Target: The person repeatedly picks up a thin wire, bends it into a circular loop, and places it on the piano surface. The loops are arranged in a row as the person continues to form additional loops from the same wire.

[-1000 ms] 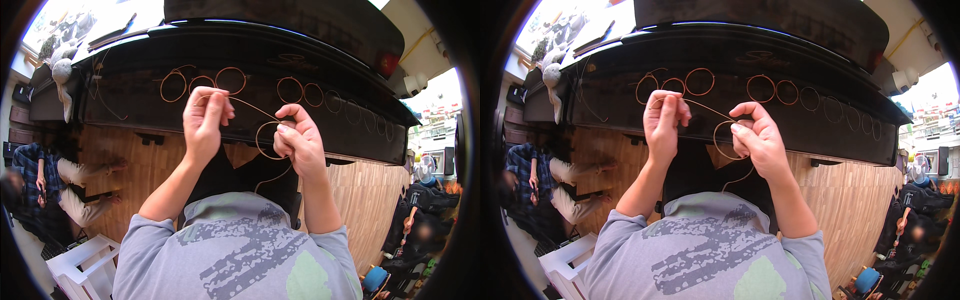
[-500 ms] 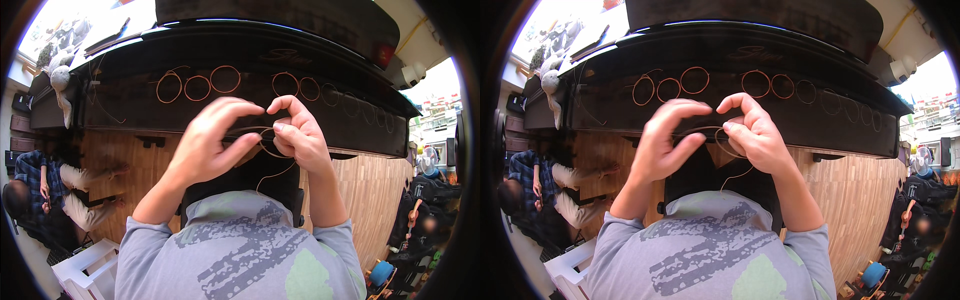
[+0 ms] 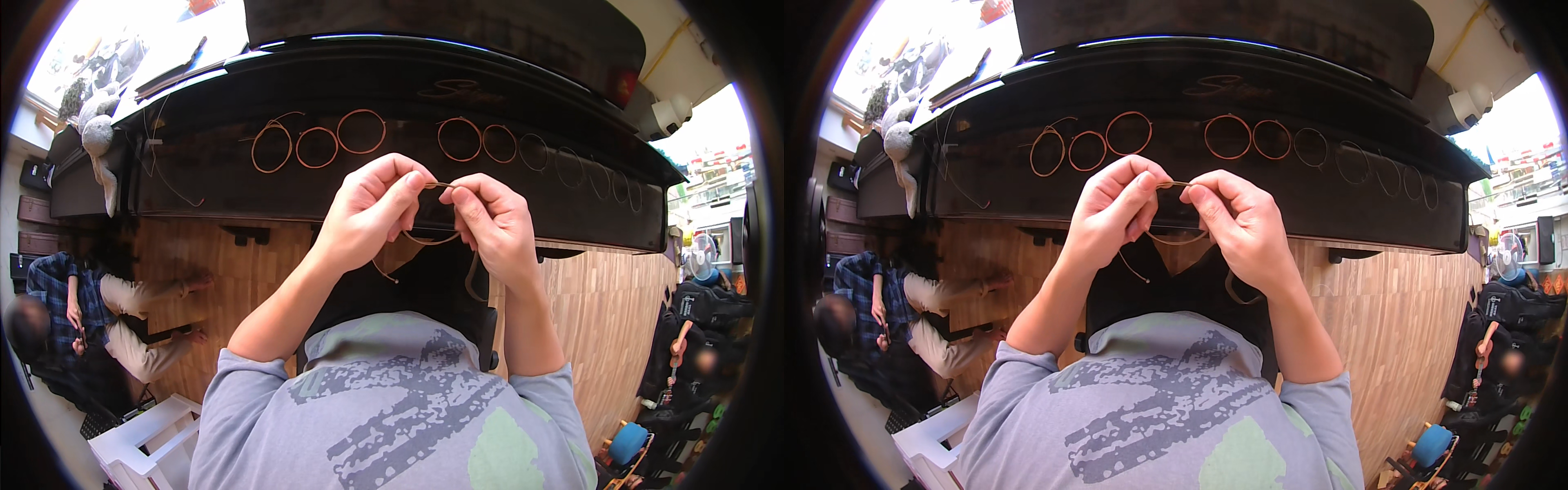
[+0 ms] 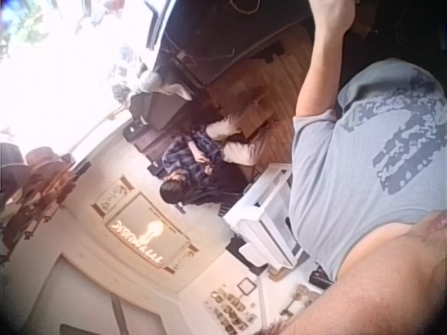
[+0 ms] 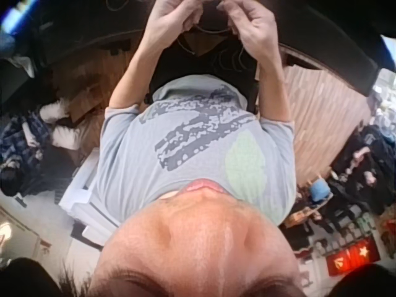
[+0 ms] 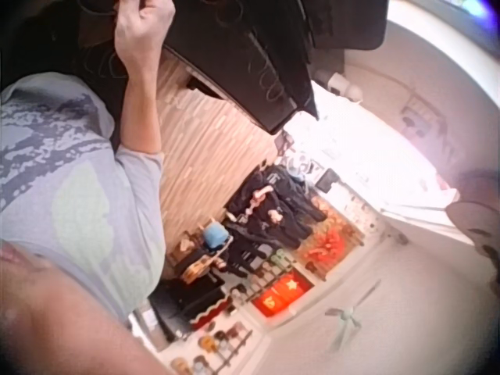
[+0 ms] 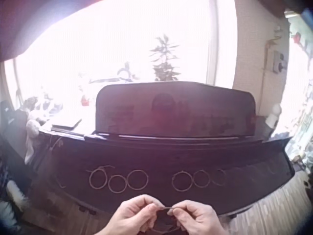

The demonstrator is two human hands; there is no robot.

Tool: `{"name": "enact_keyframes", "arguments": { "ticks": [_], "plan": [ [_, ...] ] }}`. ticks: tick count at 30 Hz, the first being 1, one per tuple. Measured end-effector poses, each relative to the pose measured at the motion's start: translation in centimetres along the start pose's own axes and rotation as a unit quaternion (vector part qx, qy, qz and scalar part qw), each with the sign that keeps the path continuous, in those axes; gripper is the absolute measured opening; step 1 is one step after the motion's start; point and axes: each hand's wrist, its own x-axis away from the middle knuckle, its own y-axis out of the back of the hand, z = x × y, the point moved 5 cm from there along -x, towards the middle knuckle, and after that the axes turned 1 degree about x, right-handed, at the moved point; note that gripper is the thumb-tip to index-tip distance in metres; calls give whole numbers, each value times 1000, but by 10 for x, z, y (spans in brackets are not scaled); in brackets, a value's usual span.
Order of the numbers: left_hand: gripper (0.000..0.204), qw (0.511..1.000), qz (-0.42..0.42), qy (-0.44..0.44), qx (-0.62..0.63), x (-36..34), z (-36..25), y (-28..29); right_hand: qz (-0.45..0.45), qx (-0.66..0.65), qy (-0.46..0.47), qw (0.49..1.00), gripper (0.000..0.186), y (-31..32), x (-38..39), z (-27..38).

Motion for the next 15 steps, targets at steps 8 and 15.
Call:
{"name": "enact_keyframes", "arguments": {
  "ticks": [8, 15],
  "plan": [
    [22, 968, 13, -131, -213, 16, 3, 13, -77, -153, 43, 984, 19, 8, -3, 0],
    [16, 991, -60, -104, -57, 16, -1, 22, -73, -196, 22, 978, 20, -10, -1, 1]
  ]
}}
